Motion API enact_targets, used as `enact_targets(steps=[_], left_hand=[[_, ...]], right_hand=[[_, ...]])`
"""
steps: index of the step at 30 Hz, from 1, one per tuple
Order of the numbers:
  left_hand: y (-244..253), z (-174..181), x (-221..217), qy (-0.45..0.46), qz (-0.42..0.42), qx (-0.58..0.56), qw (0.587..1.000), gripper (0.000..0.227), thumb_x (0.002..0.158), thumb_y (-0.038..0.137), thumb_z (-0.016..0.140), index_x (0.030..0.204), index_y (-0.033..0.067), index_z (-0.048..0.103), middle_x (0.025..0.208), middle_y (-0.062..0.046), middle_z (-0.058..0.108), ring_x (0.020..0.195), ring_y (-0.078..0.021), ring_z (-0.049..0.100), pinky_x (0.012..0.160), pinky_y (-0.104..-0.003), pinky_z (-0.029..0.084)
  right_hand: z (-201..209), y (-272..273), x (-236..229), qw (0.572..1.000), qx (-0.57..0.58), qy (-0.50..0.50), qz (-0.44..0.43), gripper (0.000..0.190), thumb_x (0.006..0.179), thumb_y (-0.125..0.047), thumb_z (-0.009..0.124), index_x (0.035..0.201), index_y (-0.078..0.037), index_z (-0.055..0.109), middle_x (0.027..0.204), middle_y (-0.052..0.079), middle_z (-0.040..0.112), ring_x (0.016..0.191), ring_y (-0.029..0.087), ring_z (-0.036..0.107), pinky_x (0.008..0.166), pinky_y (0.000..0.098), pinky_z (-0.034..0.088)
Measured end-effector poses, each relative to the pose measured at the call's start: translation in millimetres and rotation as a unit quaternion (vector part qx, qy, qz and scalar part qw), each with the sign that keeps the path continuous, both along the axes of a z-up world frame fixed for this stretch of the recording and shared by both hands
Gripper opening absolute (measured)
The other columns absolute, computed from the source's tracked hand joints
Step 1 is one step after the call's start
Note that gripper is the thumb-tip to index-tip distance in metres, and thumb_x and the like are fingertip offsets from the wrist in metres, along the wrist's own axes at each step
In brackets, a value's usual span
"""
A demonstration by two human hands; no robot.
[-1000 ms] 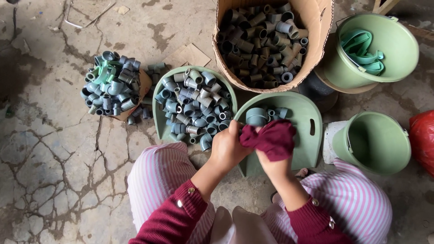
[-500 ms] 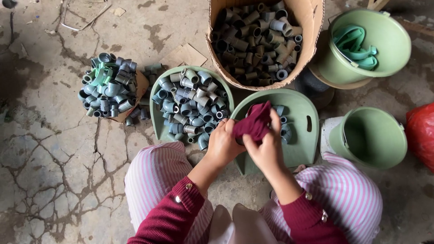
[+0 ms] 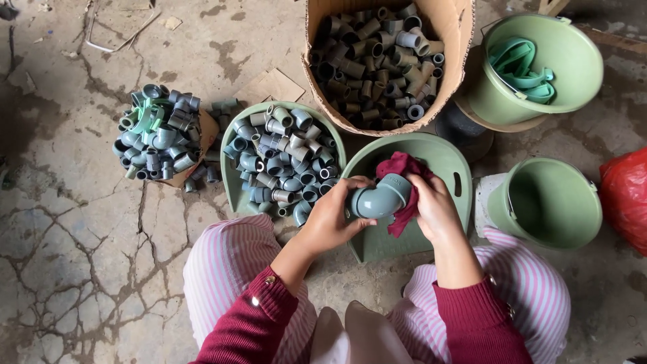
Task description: The person sits on the floor and wipes small grey plastic pipe fittings with a maroon cloth. They pick up fittings from a cardboard box, wipe them, and place them into a green basin. The process is repeated continuously throughout the clip.
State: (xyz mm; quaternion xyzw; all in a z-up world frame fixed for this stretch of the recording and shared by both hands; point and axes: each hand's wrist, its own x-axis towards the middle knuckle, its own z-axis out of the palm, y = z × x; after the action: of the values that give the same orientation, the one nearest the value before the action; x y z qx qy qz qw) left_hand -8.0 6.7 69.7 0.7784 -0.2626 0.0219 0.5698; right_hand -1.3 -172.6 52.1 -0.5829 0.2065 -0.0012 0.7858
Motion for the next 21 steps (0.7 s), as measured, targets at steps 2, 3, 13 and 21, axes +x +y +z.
enact_targets(steps=[2, 3, 13, 21], left_hand=[[2, 2, 1, -0.004, 0.003, 0.007, 1.0, 0.052, 0.064, 0.021, 0.073, 0.102, 0.0063, 0.042, 0.104, -0.011, 0.057, 0.09, -0.0349, 0.057, 0.07, -0.043, 0.047], [3, 3, 1, -0.006, -0.001, 0.016, 1.0, 0.051, 0.065, 0.017, 0.072, 0.103, 0.0053, 0.041, 0.104, -0.013, 0.056, 0.09, -0.0371, 0.056, 0.07, -0.045, 0.047], [9, -10, -3, 0.115, -0.13, -0.095, 0.98, 0.055, 0.067, 0.014, 0.073, 0.107, 0.0054, 0.037, 0.109, -0.014, 0.052, 0.1, -0.0294, 0.052, 0.086, -0.041, 0.04], [13, 21, 1, 0.438, -0.3, -0.261, 0.806, 0.031, 0.081, 0.027, 0.059, 0.092, -0.0011, 0.048, 0.052, -0.005, 0.045, 0.035, -0.0012, 0.023, 0.033, -0.014, 0.021]], right_hand=[[-15, -8, -1, 1.0, -0.014, -0.007, 0.012, 0.015, 0.083, -0.014, 0.055, 0.092, -0.005, 0.061, 0.082, 0.008, 0.06, 0.074, 0.014, 0.056, 0.071, 0.0344, 0.048], [-22, -12, -3, 0.999, -0.026, -0.013, 0.017, 0.018, 0.087, -0.017, 0.052, 0.095, -0.004, 0.06, 0.087, 0.009, 0.06, 0.079, 0.013, 0.056, 0.074, 0.0363, 0.047], [43, 4, -24, 0.966, 0.124, -0.136, 0.179, 0.02, 0.073, 0.003, 0.057, 0.092, -0.004, 0.055, 0.079, 0.006, 0.058, 0.073, 0.017, 0.058, 0.07, 0.0312, 0.049], [65, 13, -35, 0.929, -0.211, -0.234, 0.193, 0.028, 0.059, 0.004, 0.07, 0.08, -0.004, 0.053, 0.04, 0.009, 0.052, 0.026, 0.018, 0.052, 0.033, 0.0255, 0.046]])
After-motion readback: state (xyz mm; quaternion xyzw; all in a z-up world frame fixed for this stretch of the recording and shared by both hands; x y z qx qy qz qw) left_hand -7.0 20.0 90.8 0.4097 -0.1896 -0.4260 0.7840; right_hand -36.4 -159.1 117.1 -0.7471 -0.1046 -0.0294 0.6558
